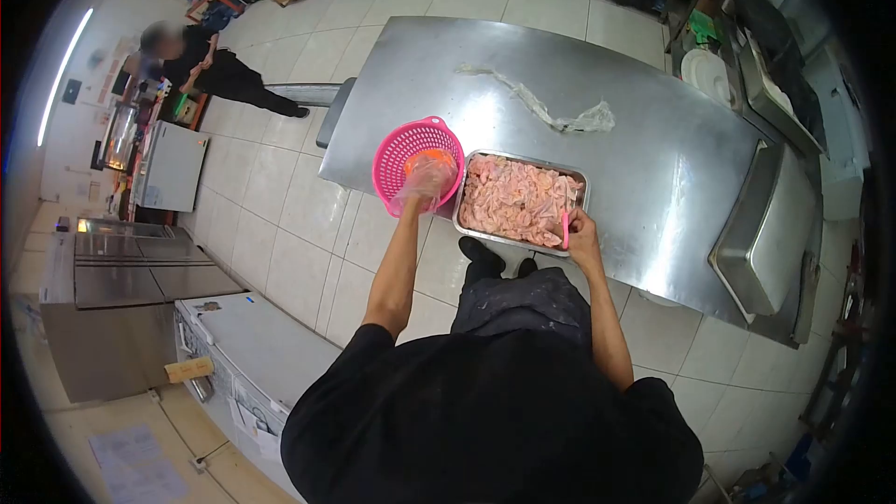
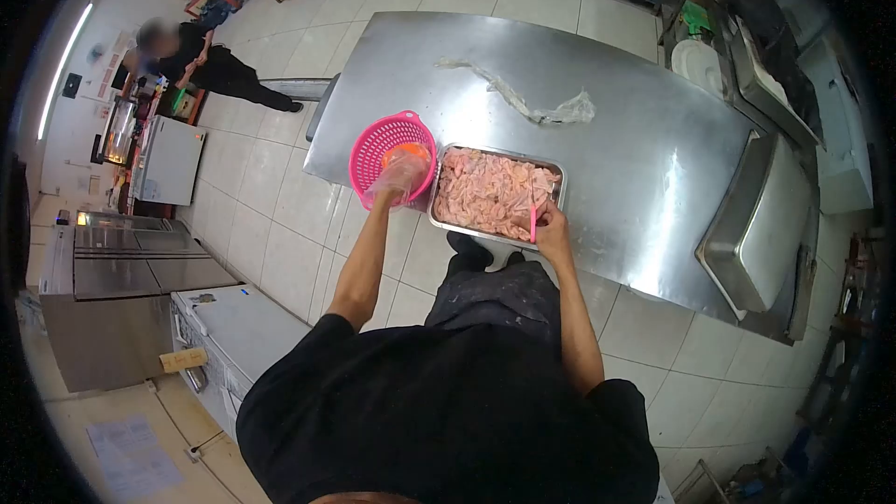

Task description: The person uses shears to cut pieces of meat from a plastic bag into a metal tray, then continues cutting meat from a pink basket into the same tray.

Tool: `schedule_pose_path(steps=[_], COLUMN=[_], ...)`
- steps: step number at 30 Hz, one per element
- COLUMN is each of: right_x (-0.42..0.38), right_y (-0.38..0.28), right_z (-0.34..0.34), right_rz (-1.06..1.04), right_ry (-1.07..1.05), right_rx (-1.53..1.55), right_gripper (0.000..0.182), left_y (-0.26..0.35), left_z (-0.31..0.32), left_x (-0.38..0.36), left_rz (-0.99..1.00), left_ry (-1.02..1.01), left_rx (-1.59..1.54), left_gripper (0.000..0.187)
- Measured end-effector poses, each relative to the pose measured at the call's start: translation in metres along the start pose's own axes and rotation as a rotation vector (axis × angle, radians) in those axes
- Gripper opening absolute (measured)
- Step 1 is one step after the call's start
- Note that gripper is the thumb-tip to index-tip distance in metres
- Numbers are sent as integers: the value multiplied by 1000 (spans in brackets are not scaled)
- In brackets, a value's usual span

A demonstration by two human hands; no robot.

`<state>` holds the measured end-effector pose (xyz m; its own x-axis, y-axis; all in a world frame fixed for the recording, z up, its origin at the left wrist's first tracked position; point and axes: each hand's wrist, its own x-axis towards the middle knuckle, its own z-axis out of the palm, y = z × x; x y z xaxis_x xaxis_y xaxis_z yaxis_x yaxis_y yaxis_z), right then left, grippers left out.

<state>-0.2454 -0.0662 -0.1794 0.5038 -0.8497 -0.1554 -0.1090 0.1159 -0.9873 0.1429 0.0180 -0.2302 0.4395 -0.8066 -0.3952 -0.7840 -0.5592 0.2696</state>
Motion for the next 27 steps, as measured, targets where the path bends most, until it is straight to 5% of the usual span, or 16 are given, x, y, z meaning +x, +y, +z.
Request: schedule_pose_path(steps=[3,6,10,13,17,18,21,23,25,27], right_x=[-3,-10,-20,-18,-20,-23,-33,-48,-63,-70], right_y=[-8,-6,-13,-8,-15,-27,-5,7,6,34], right_z=[-1,-1,10,24,8,-1,-32,-51,-67,-77], right_rz=[30,17,145,136,65,58,71,95,131,176], right_ry=[5,-44,-211,-212,-143,-91,88,203,282,300], right_rx=[-51,-42,-3,11,-61,-67,-99,-74,-92,-188], right_gripper=[36,36,38,42,35,36,40,42,39,40], left_y=[-15,44,81,123,187,136,72,44,13,-16], left_z=[-21,-91,-110,-140,-126,-82,-59,-49,-28,-14], left_x=[-12,-77,-112,-136,-159,-115,-104,-92,-69,-29], left_rz=[27,17,197,192,111,409,511,244,182,340], left_ry=[27,45,295,-48,84,209,686,386,155,14], left_rx=[-699,-1435,-1353,-1566,-1302,-932,79,526,626,408], left_gripper=[30,30,23,14,30,25,24,22,24,28])
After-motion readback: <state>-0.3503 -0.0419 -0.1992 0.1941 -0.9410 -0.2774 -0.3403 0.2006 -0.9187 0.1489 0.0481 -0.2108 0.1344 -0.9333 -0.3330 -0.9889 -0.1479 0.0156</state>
